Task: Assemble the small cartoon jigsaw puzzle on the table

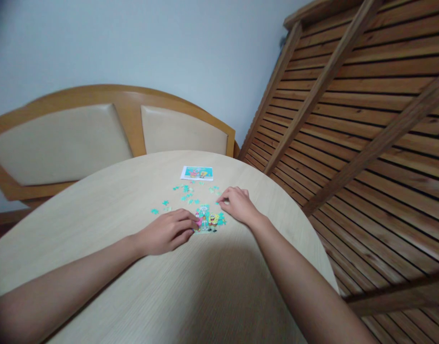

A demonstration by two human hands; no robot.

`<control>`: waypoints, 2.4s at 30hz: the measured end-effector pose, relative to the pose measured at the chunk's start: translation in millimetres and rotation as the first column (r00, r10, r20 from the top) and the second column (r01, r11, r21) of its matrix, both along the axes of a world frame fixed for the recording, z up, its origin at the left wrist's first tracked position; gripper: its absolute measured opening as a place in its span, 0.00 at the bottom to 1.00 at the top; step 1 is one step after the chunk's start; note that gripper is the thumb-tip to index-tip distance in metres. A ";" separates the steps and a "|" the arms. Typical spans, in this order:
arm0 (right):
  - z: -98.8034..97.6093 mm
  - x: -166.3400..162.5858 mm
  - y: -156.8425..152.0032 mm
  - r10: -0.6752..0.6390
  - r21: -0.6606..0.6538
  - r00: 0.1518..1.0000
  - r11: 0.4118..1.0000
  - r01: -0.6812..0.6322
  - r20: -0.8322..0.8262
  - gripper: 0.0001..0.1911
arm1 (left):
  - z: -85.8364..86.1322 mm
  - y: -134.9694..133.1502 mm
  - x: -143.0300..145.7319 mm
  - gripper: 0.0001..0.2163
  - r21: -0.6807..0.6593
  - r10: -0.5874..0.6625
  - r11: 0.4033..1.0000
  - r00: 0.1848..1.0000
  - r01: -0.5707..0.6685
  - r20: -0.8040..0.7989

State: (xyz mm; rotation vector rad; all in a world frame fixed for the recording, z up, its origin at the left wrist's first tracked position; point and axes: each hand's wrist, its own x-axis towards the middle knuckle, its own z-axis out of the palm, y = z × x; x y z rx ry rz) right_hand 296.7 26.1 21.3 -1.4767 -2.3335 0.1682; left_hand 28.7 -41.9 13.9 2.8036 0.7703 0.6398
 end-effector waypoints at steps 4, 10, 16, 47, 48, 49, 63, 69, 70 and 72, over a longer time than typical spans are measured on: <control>3.0 15.4 -8.9 0.070 -0.057 0.997 0.996 -0.072 -0.024 0.11 | 0.8 -1.0 -0.9 0.11 -0.009 0.006 1.000 1.000 -0.006 -0.012; 10.7 28.8 -17.6 0.011 -0.098 0.998 0.995 -0.017 -0.061 0.09 | 2.2 -2.6 -0.8 0.10 -0.023 -0.001 1.000 1.000 0.001 0.000; 6.1 29.4 -15.5 0.059 -0.101 0.997 0.993 -0.063 -0.048 0.13 | 2.8 -3.1 -1.1 0.10 -0.031 0.008 0.999 1.000 -0.008 0.000; 1.3 -48.3 -48.8 -0.027 -0.293 0.753 0.930 -0.223 -0.657 0.10 | -7.8 -8.3 11.9 0.10 -0.456 0.363 0.871 0.863 -0.181 0.351; 0.6 -50.6 -50.2 -0.032 -0.294 0.747 0.929 -0.222 -0.664 0.10 | -7.8 -8.5 12.9 0.10 -0.487 0.361 0.860 0.854 -0.151 0.374; -0.2 -52.4 -51.2 -0.035 -0.294 0.739 0.929 -0.224 -0.673 0.11 | -7.9 -8.3 13.4 0.10 -0.516 0.363 0.848 0.844 -0.123 0.394; -0.9 -40.5 -46.9 0.155 -0.033 0.903 0.982 -0.183 -0.401 0.05 | -9.0 -3.4 9.2 0.08 -0.536 0.459 0.818 0.798 -0.209 0.390; -6.4 -27.8 -41.6 0.208 0.029 0.968 0.978 -0.206 -0.143 0.15 | -8.3 0.8 5.9 0.09 -0.450 0.457 0.848 0.816 -0.280 0.354; -7.1 -27.9 -41.9 0.214 0.017 0.968 0.977 -0.213 -0.131 0.15 | -8.9 1.4 5.4 0.09 -0.434 0.451 0.855 0.822 -0.284 0.349; -7.2 -29.4 -43.1 0.240 -0.001 0.963 0.970 -0.242 -0.122 0.14 | -10.7 2.5 4.7 0.09 -0.413 0.443 0.862 0.830 -0.292 0.338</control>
